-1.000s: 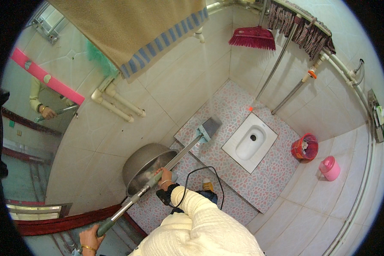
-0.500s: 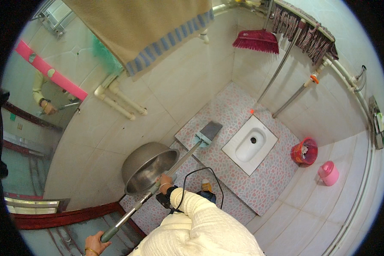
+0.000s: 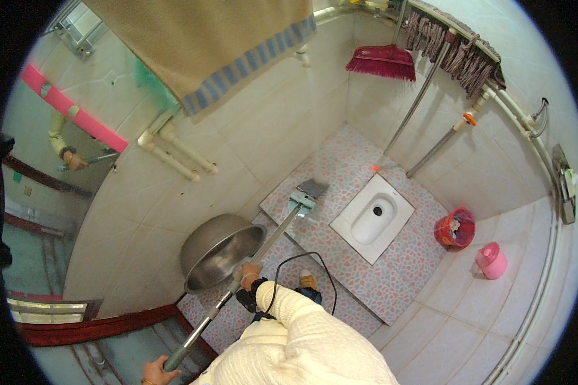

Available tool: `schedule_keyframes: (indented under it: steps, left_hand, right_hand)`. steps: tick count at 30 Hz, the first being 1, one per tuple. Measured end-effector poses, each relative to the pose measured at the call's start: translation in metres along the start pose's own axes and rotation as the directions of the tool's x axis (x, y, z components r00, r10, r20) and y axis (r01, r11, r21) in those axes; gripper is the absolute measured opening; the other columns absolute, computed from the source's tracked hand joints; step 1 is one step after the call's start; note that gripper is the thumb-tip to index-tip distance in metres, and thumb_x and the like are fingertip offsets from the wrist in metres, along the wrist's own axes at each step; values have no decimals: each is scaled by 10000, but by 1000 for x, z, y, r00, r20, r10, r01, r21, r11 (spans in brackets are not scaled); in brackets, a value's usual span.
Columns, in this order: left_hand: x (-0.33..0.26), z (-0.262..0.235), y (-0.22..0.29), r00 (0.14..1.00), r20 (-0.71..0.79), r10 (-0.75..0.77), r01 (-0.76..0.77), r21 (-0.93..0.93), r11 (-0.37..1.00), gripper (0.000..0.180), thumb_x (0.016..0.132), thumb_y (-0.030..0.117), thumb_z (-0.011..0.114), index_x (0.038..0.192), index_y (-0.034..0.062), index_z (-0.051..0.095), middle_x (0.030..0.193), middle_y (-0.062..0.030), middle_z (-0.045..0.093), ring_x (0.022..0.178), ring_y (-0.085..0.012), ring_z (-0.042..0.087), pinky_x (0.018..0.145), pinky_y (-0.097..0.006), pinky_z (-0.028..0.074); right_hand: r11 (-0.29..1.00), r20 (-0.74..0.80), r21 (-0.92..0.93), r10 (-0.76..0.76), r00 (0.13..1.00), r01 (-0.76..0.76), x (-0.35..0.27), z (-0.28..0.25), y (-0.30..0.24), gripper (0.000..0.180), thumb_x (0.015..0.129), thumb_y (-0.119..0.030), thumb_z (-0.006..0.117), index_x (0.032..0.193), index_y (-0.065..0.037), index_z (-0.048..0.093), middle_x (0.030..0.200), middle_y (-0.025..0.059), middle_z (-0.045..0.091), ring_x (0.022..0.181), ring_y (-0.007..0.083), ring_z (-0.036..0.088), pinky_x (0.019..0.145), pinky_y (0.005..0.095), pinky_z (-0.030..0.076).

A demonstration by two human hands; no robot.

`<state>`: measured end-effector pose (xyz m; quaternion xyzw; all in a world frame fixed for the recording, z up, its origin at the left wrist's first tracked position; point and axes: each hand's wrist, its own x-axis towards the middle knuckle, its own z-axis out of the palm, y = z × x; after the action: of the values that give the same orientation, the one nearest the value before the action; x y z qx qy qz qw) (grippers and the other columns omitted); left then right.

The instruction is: The person mops the floor of a garage, bedroom, and bathroom using a flat mop. They move the mop back and forth across tiled surfaces, navigating around a parked scooter, a bed, and bathroom fixtures.

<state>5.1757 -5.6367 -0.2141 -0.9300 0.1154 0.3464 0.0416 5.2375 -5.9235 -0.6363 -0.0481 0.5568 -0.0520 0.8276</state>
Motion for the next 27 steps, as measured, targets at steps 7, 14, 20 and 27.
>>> schedule_keyframes:
  steps: [7, 14, 20, 27]
  left_hand:
    - [-6, -20, 17, 999, 49, 9, -9, 9, 1000, 554, 744, 261, 739, 1207, 31, 542, 1008, -191, 657, 920, -333, 629, 775, -376, 482]
    - [-18, -17, 3, 990, 111, -85, 86, -4, 996, 650, 749, 316, 738, 1282, 38, 491, 1076, -208, 627, 948, -298, 616, 802, -377, 477]
    - [-13, -5, -20, 976, 149, -161, 176, -97, 979, 603, 764, 280, 726, 1264, 28, 503, 1013, -175, 634, 813, -243, 601, 726, -351, 482]
    - [-6, 4, -17, 987, 121, -102, 111, -76, 991, 546, 795, 245, 696, 1255, 21, 505, 963, -149, 650, 793, -242, 602, 706, -352, 484]
  right_hand:
    - [687, 136, -707, -98, 986, 166, 5, -4, -8, 255, 838, -239, 599, 1044, -89, 605, 1060, 112, 599, 862, 285, 622, 653, 418, 479]
    - [-732, 509, -600, -38, 860, 323, -11, 4, 11, 252, 775, -254, 670, 985, -114, 658, 1009, 100, 649, 832, 276, 641, 608, 440, 478]
    - [-795, 573, -510, -30, 819, 328, -8, 6, 20, 363, 753, -252, 688, 1084, -119, 625, 1017, 84, 651, 837, 298, 641, 619, 488, 492]
    - [-754, 410, -577, 67, 910, 315, -17, 16, -9, 385, 697, -237, 750, 1062, -146, 667, 968, 96, 667, 880, 299, 647, 672, 506, 504]
